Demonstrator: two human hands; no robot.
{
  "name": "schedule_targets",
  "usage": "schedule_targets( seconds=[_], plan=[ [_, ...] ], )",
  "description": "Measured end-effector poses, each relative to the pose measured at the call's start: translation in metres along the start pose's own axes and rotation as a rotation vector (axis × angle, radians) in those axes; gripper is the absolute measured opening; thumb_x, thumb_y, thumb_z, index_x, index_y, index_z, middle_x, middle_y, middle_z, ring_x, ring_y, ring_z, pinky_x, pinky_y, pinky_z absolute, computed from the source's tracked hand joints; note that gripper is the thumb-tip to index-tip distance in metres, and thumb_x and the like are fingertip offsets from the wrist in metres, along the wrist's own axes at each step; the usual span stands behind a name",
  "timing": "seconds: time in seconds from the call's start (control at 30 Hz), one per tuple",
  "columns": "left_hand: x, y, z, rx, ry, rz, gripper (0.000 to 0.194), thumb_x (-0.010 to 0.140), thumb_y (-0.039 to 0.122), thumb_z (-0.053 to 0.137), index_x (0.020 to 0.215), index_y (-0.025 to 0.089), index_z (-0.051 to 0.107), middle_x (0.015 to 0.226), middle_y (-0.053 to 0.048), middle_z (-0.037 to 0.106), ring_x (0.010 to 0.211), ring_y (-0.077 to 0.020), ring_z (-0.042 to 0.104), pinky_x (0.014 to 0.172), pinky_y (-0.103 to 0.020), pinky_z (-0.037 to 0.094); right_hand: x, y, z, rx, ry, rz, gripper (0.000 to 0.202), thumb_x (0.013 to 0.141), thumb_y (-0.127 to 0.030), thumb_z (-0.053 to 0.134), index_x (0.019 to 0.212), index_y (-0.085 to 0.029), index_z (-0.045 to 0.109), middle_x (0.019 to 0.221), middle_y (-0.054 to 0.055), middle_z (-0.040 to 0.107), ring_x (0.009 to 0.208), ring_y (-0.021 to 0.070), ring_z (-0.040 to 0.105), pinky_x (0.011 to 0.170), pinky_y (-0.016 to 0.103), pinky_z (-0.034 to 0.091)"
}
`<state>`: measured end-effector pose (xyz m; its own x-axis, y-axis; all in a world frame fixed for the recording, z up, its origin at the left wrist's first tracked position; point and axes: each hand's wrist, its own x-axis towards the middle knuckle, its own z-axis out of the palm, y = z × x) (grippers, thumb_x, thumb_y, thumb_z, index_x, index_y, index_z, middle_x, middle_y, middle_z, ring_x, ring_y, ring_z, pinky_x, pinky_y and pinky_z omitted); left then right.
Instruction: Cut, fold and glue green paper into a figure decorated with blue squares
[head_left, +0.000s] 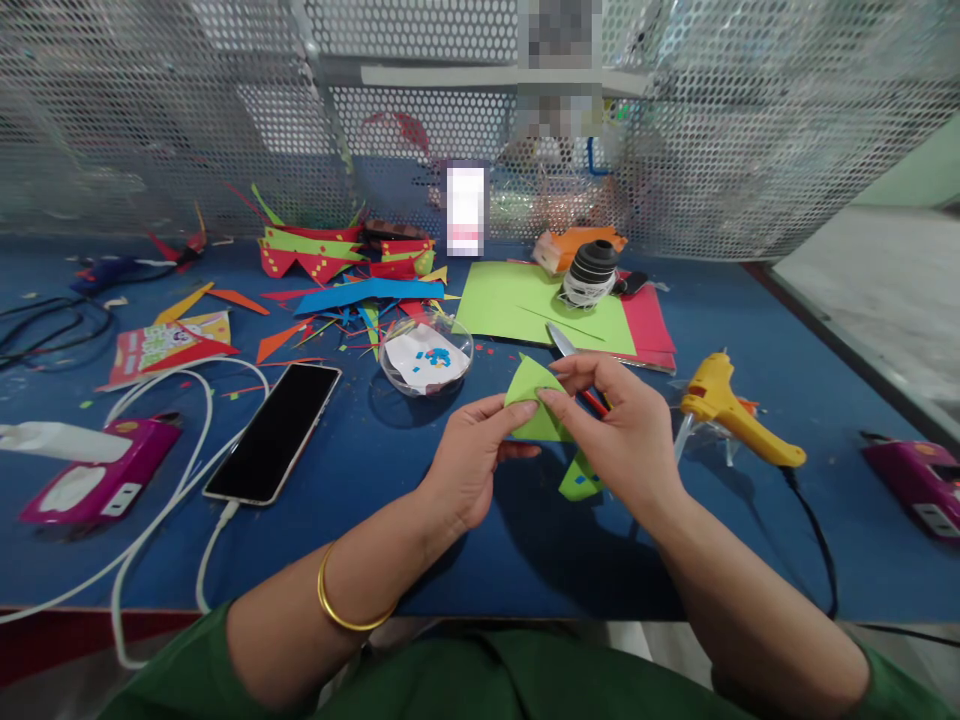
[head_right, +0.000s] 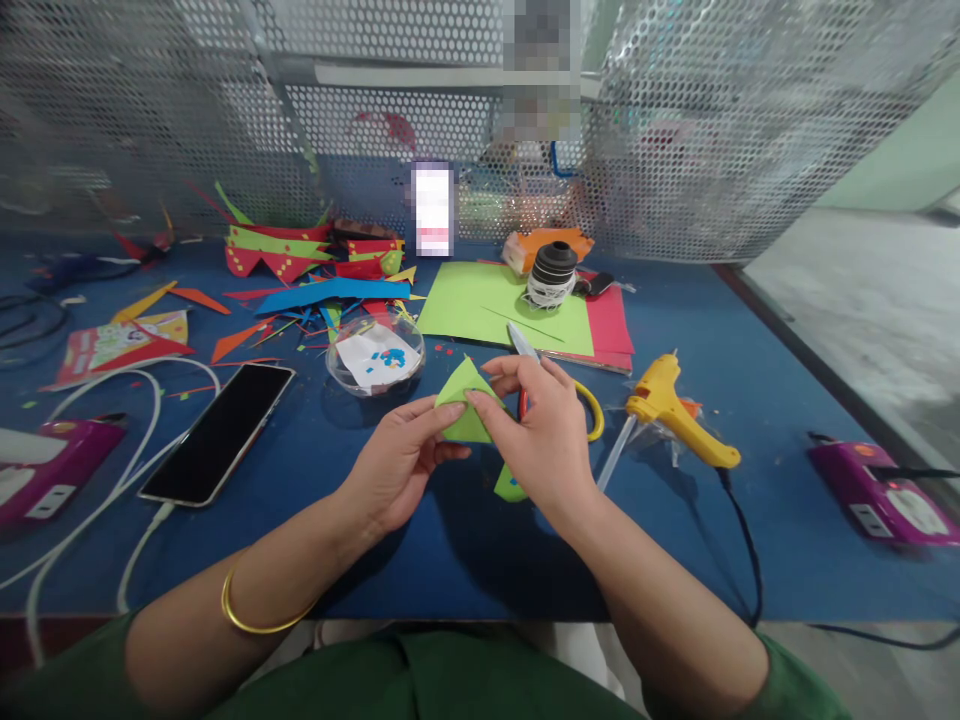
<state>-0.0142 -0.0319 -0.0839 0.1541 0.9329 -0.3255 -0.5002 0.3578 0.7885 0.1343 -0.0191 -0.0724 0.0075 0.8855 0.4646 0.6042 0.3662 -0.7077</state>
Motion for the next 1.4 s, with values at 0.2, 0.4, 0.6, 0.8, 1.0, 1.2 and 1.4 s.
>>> schedule_targets(
  seconds=[0.2, 0.4, 0.6, 0.8, 1.0, 1.2, 1.4],
  plan=[
    [0.001, 0.004, -0.002, 0.137, -0.025, -0.059, 0.022, 0.069, 0.030, 0.083, 0.084, 0.015, 0.079, 0.082, -0.006, 0.076, 0.069, -0.0162, 0.072, 0.052, -0.020, 0.049, 0.005, 0.004, -0.003, -0.029, -0.002, 0.032, 0.020, 0.080, -0.036, 0.071, 0.095, -0.022, 0.069, 0.072, -0.002, 0.068, 0.073, 0.0179, 0.063, 0.075, 0.035, 0.049],
    [0.003, 0.008, -0.001, 0.079, 0.007, -0.091, 0.012, 0.072, 0.022, 0.082, 0.075, 0.013, 0.075, 0.075, -0.005, 0.075, 0.063, -0.0142, 0.072, 0.050, -0.018, 0.049, 0.013, 0.011, -0.038, -0.108, 0.109, -0.001, 0.022, 0.086, -0.038, 0.066, 0.103, -0.024, 0.070, 0.093, 0.005, 0.075, 0.085, 0.0210, 0.070, 0.074, 0.034, 0.051],
    [0.007, 0.013, -0.002, -0.055, 0.106, -0.079, 0.008, 0.076, 0.017, 0.078, 0.077, 0.013, 0.072, 0.074, -0.004, 0.074, 0.068, -0.0154, 0.074, 0.054, -0.020, 0.054, 0.004, 0.081, -0.116, -0.800, 0.051, 0.142, 0.026, 0.076, -0.037, 0.070, 0.100, -0.027, 0.073, 0.099, 0.013, 0.074, 0.062, 0.0226, 0.063, 0.056, 0.039, 0.036],
    [0.007, 0.015, -0.002, -0.114, 0.125, -0.037, 0.009, 0.076, 0.016, 0.078, 0.078, 0.014, 0.069, 0.075, -0.003, 0.075, 0.070, -0.0162, 0.075, 0.055, -0.020, 0.054, -0.012, 0.128, -0.132, -0.828, -0.086, 0.000, 0.011, 0.065, -0.025, 0.069, 0.075, -0.029, 0.065, 0.075, 0.009, 0.069, 0.059, 0.0221, 0.059, 0.057, 0.039, 0.031],
    [0.005, 0.020, -0.003, -0.154, 0.142, -0.004, 0.008, 0.078, 0.013, 0.075, 0.079, 0.014, 0.068, 0.074, -0.002, 0.074, 0.071, -0.0163, 0.076, 0.057, -0.020, 0.056, -0.009, 0.126, -0.128, -0.870, -0.124, 0.001, 0.010, 0.068, -0.025, 0.065, 0.065, -0.028, 0.056, 0.063, 0.003, 0.058, 0.053, 0.0193, 0.052, 0.055, 0.037, 0.028],
    [0.004, 0.023, -0.005, -0.177, 0.114, 0.034, 0.009, 0.078, 0.014, 0.075, 0.080, 0.014, 0.067, 0.076, -0.003, 0.075, 0.073, -0.0167, 0.076, 0.059, -0.021, 0.056, 0.000, 0.124, -0.136, -0.835, -0.054, -0.009, 0.019, 0.059, -0.023, 0.073, 0.062, -0.029, 0.055, 0.062, 0.003, 0.057, 0.051, 0.0188, 0.052, 0.052, 0.036, 0.033],
    [0.004, 0.021, -0.005, -0.186, 0.073, 0.053, 0.001, 0.085, 0.014, 0.069, 0.085, 0.014, 0.070, 0.084, -0.003, 0.077, 0.076, -0.0164, 0.076, 0.061, -0.022, 0.056, -0.015, 0.081, -0.131, -0.361, 0.251, 0.174, 0.014, 0.066, -0.037, 0.079, 0.071, -0.033, 0.066, 0.072, 0.007, 0.070, 0.062, 0.0244, 0.069, 0.048, 0.036, 0.044]
  ],
)
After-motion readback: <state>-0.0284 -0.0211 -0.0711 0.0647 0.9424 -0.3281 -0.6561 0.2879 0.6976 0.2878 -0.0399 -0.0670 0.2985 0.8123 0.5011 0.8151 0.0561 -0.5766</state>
